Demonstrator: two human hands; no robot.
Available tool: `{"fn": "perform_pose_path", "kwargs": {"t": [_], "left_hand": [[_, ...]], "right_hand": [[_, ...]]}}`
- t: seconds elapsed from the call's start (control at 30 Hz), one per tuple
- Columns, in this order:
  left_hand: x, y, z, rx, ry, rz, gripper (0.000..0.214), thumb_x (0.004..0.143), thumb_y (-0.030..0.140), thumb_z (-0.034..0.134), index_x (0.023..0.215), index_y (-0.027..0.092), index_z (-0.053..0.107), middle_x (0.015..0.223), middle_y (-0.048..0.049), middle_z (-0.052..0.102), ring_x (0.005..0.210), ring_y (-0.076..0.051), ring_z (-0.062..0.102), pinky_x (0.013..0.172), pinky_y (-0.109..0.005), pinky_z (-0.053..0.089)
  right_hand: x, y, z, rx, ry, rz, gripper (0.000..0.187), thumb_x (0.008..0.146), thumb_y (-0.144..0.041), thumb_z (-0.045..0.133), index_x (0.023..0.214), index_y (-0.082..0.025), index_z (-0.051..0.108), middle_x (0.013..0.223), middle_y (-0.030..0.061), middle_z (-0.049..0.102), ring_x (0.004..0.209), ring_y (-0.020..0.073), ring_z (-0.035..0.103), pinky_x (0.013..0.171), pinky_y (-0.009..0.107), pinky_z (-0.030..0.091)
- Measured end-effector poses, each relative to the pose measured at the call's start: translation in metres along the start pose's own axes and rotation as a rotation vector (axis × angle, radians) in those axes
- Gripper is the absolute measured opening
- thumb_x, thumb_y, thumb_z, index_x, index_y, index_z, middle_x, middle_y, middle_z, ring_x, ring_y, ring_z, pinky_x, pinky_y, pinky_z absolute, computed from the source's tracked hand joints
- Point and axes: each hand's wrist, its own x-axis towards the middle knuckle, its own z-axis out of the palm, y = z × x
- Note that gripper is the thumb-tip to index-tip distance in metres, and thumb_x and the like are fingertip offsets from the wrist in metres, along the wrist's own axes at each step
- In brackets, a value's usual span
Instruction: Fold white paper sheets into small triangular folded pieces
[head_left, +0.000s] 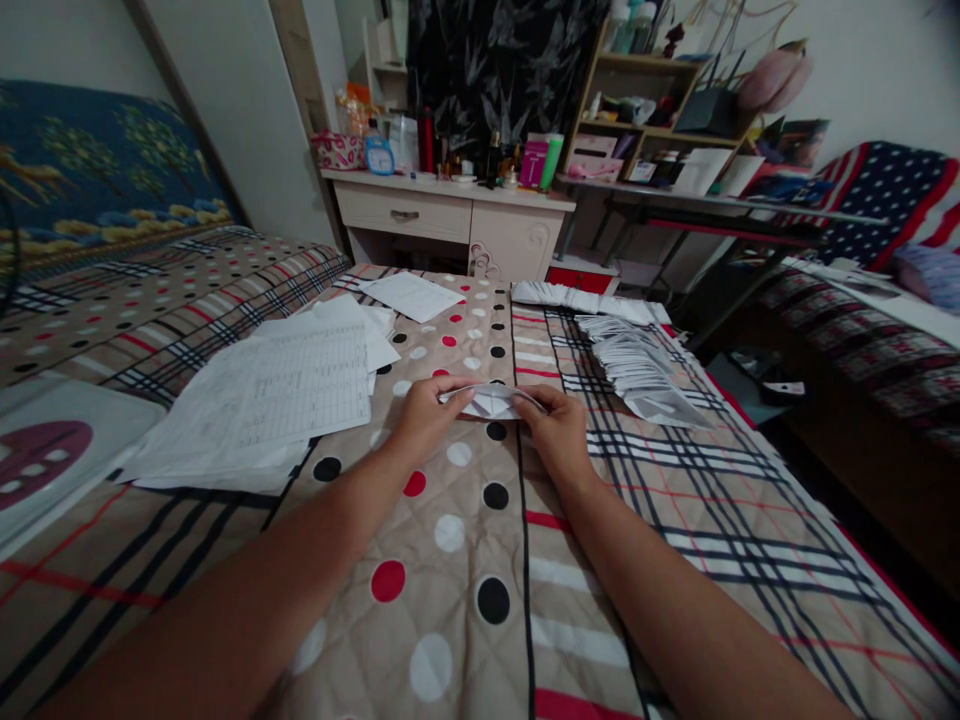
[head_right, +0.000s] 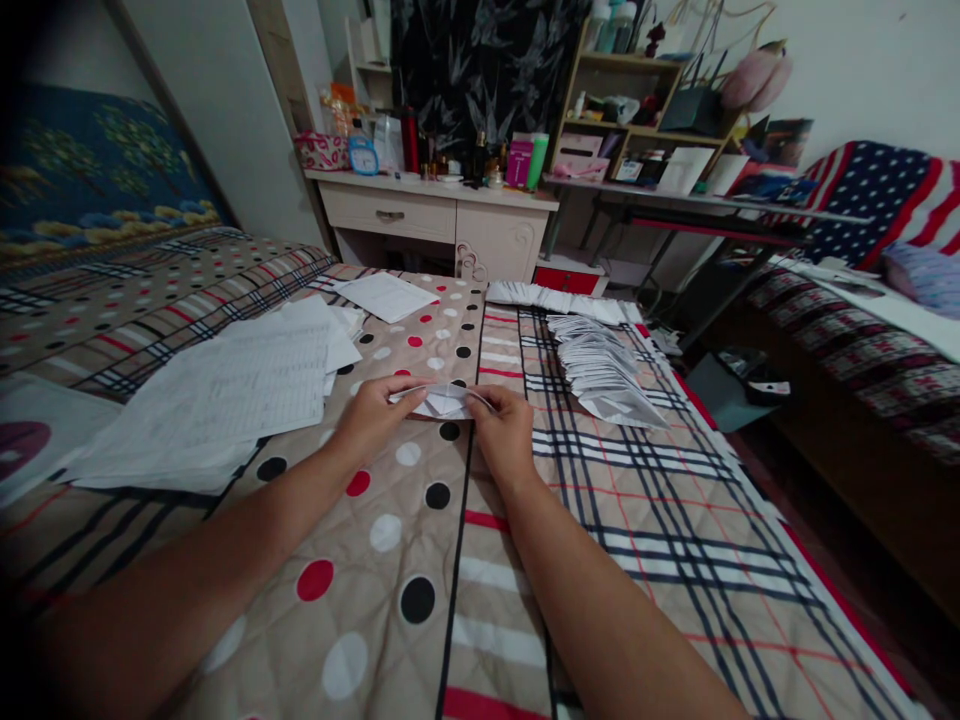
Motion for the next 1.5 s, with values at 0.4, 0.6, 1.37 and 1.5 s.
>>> {"fn": "perform_pose_path", "kwargs": {"t": [0.4,0.6,1.37,1.5], "left_hand": [[-0.006,-0.002,0.01,0.372,0.031,0.284,0.044,0.079,0.0,0.049,0.113,0.02,0.07,0.113,-0.0077,0.072,0.106,-0.021,0.066,0.097,-0.036,0.05],[-0.007,0.001,0.012,0.548,0.029,0.248,0.046,0.077,0.003,0.058,0.119,0.02,0.066,0.118,-0.0068,0.07,0.105,-0.019,0.067,0.096,-0.03,0.05],[-0.001,-0.017,0.006,0.46,0.08,0.283,0.015,0.082,0.02,0.06,0.087,0.019,0.075,0.088,-0.0035,0.075,0.078,-0.015,0.068,0.073,-0.026,0.053],[-0.001,-0.015,0.005,0.47,0.071,0.278,0.015,0.081,0.019,0.06,0.086,0.019,0.074,0.09,-0.0036,0.074,0.079,-0.016,0.068,0.073,-0.027,0.053]], "right_hand": [[-0.001,-0.005,-0.001,-0.459,0.015,-0.333,0.013,0.08,-0.014,0.057,0.082,-0.016,0.07,0.08,0.0056,0.064,0.069,0.0164,0.057,0.064,0.027,0.041],[0.0,-0.004,0.002,-0.466,0.014,-0.362,0.016,0.079,-0.011,0.055,0.081,-0.015,0.07,0.078,0.0053,0.063,0.069,0.016,0.057,0.064,0.026,0.041],[-0.035,0.02,-0.151,-0.947,0.412,-0.207,0.019,0.081,-0.038,0.062,0.08,-0.02,0.066,0.077,0.0023,0.065,0.074,0.0188,0.057,0.062,0.028,0.034],[-0.031,0.034,-0.177,-1.019,0.559,-0.178,0.022,0.08,-0.041,0.061,0.078,-0.021,0.069,0.082,0.0036,0.064,0.078,0.02,0.055,0.061,0.029,0.03]]}}
